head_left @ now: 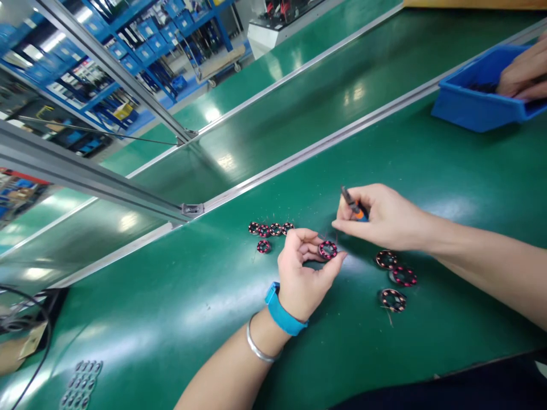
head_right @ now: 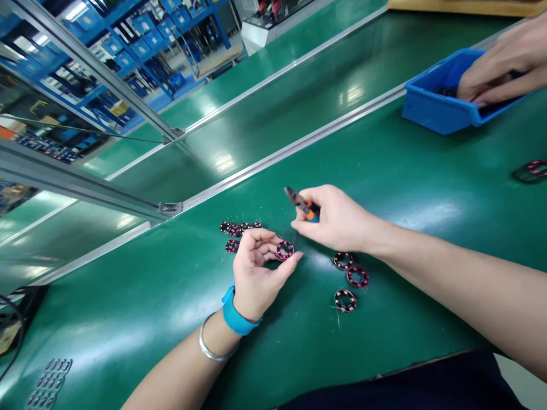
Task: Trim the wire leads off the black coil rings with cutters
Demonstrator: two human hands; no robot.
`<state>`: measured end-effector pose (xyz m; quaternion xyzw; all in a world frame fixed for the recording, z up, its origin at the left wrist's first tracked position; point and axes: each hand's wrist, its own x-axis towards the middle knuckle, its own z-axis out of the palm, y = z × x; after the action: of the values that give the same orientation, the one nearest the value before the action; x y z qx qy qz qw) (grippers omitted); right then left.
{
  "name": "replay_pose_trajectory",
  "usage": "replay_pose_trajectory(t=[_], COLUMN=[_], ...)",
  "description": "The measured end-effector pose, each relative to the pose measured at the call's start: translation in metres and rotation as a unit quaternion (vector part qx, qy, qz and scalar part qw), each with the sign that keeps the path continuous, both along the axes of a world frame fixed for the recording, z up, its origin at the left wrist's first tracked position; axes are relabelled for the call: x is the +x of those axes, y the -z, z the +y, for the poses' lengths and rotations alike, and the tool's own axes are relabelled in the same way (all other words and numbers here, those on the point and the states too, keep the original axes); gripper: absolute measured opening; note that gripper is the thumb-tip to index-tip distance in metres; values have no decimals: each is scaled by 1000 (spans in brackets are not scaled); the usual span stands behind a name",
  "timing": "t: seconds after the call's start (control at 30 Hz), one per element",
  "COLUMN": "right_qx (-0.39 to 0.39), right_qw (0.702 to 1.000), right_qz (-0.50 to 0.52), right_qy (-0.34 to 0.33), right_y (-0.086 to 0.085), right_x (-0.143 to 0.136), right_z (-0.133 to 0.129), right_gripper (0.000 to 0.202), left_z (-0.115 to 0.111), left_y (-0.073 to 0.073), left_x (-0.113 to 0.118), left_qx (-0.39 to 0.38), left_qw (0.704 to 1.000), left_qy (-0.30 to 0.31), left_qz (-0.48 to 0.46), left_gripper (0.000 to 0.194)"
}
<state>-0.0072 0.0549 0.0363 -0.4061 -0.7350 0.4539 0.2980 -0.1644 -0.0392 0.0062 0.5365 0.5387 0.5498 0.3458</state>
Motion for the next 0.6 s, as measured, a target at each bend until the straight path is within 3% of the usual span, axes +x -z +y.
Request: replay_pose_trajectory(t=[0.07,0.27,0.47,0.6], right_qx=[-13,-33,-79,-97], right_qw=[999,998,991,993], right_qz=[30,7,101,41], right_qy=[24,-54,30,-47], right_y=[0,-4,-3,-5], right_x=[3,-8,-1,1], right_z=[3,-13,-1,-7], right_gripper=[26,21,32,34], left_z=[0,-1,-2,-3], left_y=[2,6,8,7], left_x=[-1,-2,-4,-4], left_qx=[9,68,89,80], left_qw=[1000,997,994,994], left_qy=[-3,9,17,22], left_qz=[2,48,62,66], left_gripper=[48,53,58,62])
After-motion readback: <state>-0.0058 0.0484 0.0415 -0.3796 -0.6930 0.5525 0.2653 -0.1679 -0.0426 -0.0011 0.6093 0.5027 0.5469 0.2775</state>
